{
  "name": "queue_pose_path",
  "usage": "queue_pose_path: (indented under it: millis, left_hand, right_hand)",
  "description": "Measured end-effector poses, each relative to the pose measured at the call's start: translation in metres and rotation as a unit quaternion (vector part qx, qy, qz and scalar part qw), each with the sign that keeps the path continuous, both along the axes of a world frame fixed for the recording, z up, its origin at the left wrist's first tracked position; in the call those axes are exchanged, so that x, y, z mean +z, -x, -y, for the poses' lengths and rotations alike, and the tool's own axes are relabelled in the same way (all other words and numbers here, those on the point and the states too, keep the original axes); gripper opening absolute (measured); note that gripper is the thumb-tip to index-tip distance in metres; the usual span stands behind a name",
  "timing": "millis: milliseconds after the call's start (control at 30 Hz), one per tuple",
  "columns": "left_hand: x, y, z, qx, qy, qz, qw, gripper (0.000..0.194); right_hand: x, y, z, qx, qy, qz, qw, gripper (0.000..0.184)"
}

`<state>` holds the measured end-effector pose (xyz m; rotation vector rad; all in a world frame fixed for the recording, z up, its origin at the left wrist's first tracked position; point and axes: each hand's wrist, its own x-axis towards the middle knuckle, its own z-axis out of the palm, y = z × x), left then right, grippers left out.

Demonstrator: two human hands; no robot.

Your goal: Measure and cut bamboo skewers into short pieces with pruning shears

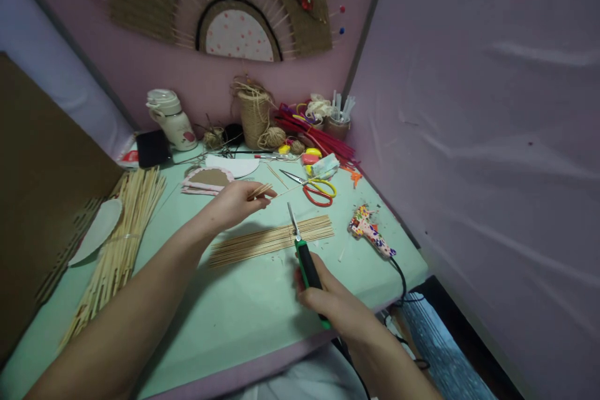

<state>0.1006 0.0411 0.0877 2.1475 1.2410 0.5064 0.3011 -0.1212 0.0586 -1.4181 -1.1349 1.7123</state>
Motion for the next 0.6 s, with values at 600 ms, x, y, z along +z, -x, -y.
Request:
queue_pose_path:
  millis: [600]
  left_hand:
    - [0.006, -0.008, 0.016, -0.080, 0.067, 0.019, 0.994, 0.031]
  right_hand:
    - [0.002, 0.003, -0.005, 0.004, -0.017, 0.003, 1.000, 0.044]
